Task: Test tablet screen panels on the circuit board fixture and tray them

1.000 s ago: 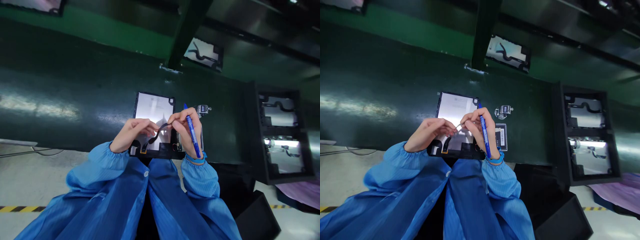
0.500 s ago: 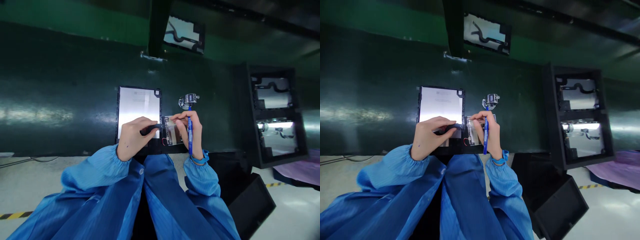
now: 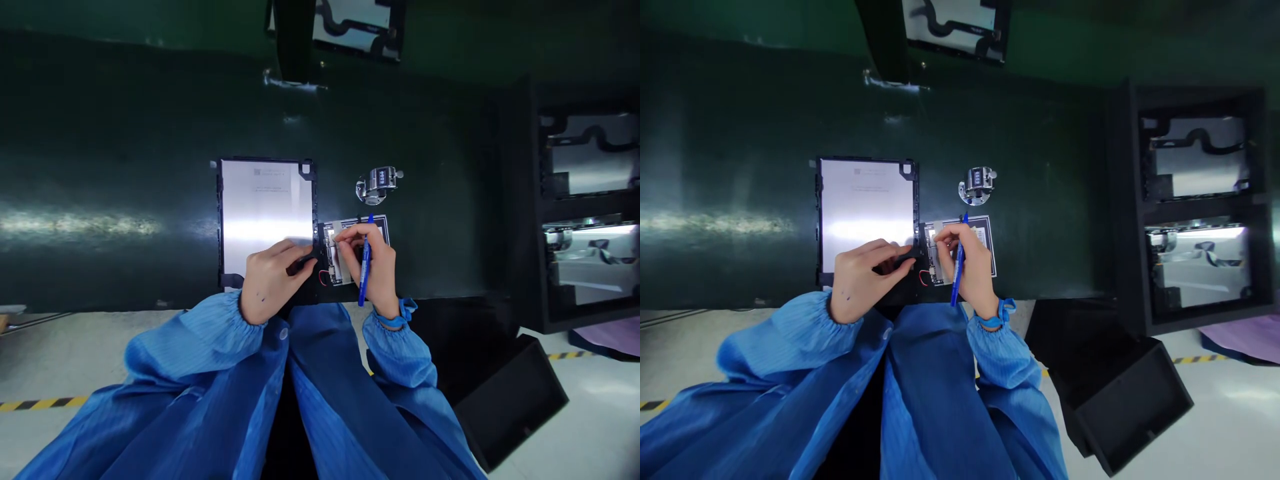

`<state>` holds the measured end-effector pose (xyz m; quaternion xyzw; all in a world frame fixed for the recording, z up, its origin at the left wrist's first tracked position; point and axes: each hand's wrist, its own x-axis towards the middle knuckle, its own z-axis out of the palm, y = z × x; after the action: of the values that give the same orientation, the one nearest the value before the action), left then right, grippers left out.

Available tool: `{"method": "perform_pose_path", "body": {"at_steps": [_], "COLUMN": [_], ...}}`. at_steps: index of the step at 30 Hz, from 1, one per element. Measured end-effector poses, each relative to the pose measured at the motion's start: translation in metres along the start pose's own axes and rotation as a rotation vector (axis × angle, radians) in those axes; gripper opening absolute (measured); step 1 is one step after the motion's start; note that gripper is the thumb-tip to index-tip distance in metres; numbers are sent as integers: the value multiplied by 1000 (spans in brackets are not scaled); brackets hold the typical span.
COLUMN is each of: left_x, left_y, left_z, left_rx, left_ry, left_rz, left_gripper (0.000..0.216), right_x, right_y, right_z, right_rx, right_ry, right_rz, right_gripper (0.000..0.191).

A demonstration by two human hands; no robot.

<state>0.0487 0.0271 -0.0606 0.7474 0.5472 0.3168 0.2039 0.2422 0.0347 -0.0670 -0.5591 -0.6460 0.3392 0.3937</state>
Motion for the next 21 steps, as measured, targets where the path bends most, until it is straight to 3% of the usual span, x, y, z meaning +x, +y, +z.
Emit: {"method": "perform_pose_path", "body": {"at_steps": [21], "left_x": [-4], "left_y": [3], "left_z": [3], "left_rx": [-22], "left_ry": [17], "left_rz": [-32], "left_gripper": [10], "right_x": [0], "right_y": [0], "right_z": [-1], "right_rx": [-25], "right_ry": [-22], "right_rz": [0], "right_gripper": [6]}}
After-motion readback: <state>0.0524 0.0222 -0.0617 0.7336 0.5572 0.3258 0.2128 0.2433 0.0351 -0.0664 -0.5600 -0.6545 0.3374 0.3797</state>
